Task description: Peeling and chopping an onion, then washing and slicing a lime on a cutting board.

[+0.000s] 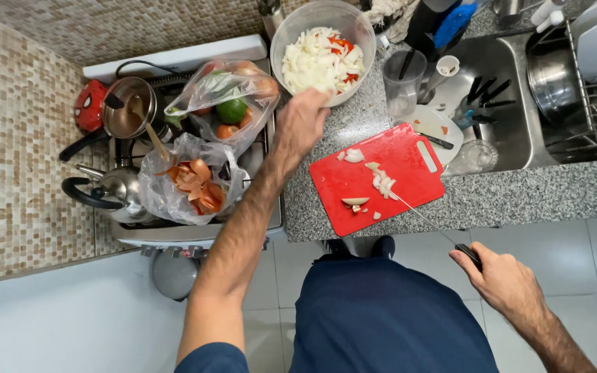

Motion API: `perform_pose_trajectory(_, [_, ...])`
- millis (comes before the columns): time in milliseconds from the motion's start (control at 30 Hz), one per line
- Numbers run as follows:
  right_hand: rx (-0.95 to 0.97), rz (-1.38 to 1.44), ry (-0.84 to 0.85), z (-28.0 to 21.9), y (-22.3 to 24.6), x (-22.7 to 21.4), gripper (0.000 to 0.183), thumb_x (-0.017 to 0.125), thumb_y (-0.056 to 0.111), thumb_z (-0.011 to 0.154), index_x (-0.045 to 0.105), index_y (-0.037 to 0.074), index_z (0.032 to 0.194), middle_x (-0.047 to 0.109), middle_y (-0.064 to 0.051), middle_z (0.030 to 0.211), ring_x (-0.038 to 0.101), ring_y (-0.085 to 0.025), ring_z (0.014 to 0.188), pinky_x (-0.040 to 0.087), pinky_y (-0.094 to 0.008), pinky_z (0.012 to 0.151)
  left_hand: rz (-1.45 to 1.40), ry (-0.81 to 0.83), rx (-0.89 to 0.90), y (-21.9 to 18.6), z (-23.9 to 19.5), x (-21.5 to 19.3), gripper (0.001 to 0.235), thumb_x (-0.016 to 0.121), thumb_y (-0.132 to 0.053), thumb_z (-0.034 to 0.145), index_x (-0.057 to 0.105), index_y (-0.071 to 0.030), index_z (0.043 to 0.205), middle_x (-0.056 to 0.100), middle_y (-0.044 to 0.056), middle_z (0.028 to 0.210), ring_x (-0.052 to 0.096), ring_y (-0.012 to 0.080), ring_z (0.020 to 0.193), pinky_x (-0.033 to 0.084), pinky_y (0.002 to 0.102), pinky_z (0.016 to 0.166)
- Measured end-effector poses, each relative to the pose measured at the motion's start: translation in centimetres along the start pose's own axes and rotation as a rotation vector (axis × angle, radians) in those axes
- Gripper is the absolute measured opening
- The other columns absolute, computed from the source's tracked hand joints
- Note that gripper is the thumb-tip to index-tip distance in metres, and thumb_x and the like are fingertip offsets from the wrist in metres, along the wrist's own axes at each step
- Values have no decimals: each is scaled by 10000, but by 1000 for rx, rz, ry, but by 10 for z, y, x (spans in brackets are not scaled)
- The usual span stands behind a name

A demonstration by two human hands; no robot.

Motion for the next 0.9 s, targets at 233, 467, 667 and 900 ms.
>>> perform_pose_trajectory(233, [-138, -155, 43, 15, 9, -6, 533, 462, 784, 1038, 702, 315, 1122, 889, -15, 844, 876, -269, 837, 696, -421, 799, -346, 693, 53, -45, -154, 114, 506, 863, -398, 896, 769, -114, 1304, 689, 103, 1269, 659, 263, 1160, 567, 452, 1032])
perform_pose_trajectory(467, [-310, -287, -22, 45, 27, -9, 559, 421, 781, 1057, 682, 288, 1091, 862, -3, 777, 862, -227, 734, 709, -394, 722, -340, 457, 152, -68, -186, 122, 164, 772, -72, 905, 640, -134, 981, 577, 28, 972, 610, 237, 935, 525, 392, 842])
perform_pose_trajectory(667, [-395, -350, -113, 55, 35, -3, 582, 402, 788, 1063, 650, 263, 1096, 817, -41, 727, 821, -246, 653, 676, -390, 619, -343, 445, 170, -70, -186, 120, 90, 730, -89, 960, 647, -123, 972, 580, 41, 969, 608, 248, 912, 538, 398, 854])
perform_pose_trajectory(900, [-383, -351, -124, 53, 38, 1, 580, 407, 790, 1067, 626, 253, 1044, 814, -19, 722, 807, -238, 624, 667, -382, 596, -352, 474, 179, -65, -187, 128, 101, 759, -114, 939, 670, -128, 983, 608, 35, 975, 646, 256, 951, 550, 404, 855])
Point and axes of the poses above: each hand's wrist, its own z-axis towards the middle knuckle, its own x-axis out of the palm, y = z × x, the point moved 6 cm from there along z, towards the middle knuckle
